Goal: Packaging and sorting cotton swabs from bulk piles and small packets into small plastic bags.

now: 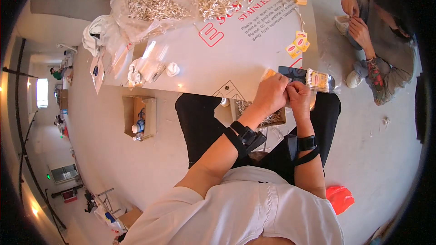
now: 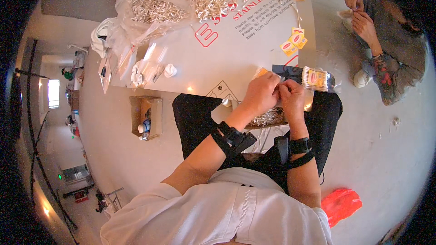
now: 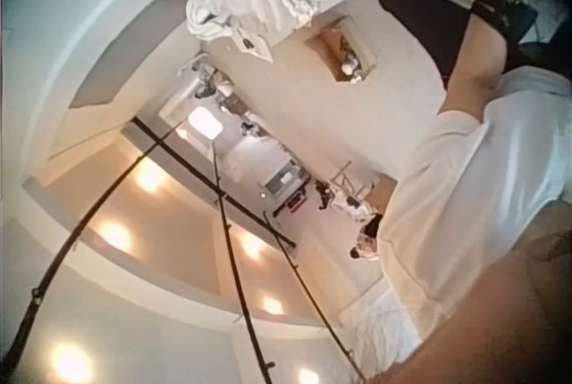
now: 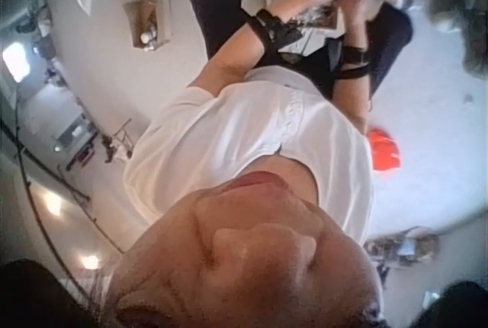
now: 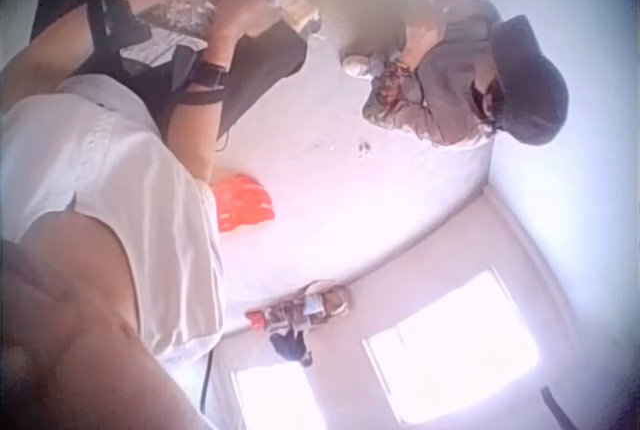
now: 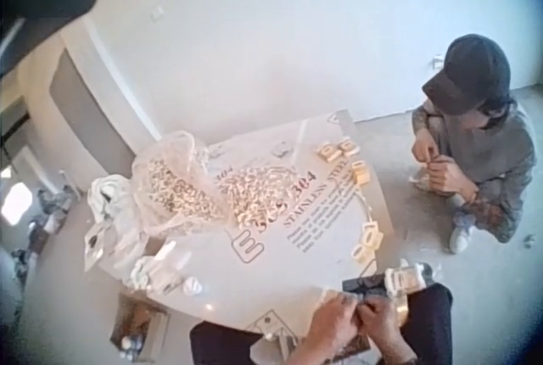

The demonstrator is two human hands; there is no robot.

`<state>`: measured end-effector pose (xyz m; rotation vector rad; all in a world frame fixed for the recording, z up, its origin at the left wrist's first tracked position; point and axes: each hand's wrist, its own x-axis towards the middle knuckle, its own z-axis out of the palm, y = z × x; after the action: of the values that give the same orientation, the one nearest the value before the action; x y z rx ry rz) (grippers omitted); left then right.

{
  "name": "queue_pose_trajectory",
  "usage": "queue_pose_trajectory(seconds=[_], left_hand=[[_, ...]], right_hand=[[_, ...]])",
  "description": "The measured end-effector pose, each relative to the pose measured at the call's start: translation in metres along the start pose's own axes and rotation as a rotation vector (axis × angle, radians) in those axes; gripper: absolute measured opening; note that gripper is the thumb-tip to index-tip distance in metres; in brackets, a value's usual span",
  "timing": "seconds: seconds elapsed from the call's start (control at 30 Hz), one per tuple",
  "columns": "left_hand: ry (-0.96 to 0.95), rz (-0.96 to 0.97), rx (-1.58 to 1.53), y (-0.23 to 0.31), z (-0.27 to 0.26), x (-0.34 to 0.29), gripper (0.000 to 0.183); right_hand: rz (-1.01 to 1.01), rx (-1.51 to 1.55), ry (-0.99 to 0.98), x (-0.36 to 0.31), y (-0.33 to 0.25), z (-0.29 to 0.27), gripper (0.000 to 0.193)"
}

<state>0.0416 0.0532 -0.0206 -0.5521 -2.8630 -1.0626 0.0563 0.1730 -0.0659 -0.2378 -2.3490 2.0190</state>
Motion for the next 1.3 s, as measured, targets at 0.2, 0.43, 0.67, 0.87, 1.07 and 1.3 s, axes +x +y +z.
queue_pose_trajectory(seconds=[0.2,0.43,0.67,0.87,1.07,1.3], left_hand=[[-0.038,-0.051,-0.083,-0.012,0.0,0.006,0.011],[0.109,0.025,0.062,-0.007,-0.004,0.005,0.014],[0.165,0.097,-0.05,-0.014,-0.011,0.007,0.023],[0.022,-0.123,-0.559,-0.008,-0.028,0.011,0.018],[0.053,-0.129,-0.538,-0.002,-0.03,0.012,0.015],[0.05,-0.092,-0.476,0.004,-0.033,0.01,0.014]], right_hand=[[0.334,0.466,0.074,0.0,-0.006,0.005,0.017],[0.196,-0.172,0.017,0.009,0.011,0.008,0.02],[0.115,0.242,-0.03,0.007,-0.005,0.004,0.014],[0.193,0.532,-0.149,0.003,-0.045,-0.007,0.014],[0.24,0.54,-0.132,0.003,-0.045,-0.006,0.024],[0.244,0.558,-0.092,-0.002,-0.042,-0.004,0.029]])
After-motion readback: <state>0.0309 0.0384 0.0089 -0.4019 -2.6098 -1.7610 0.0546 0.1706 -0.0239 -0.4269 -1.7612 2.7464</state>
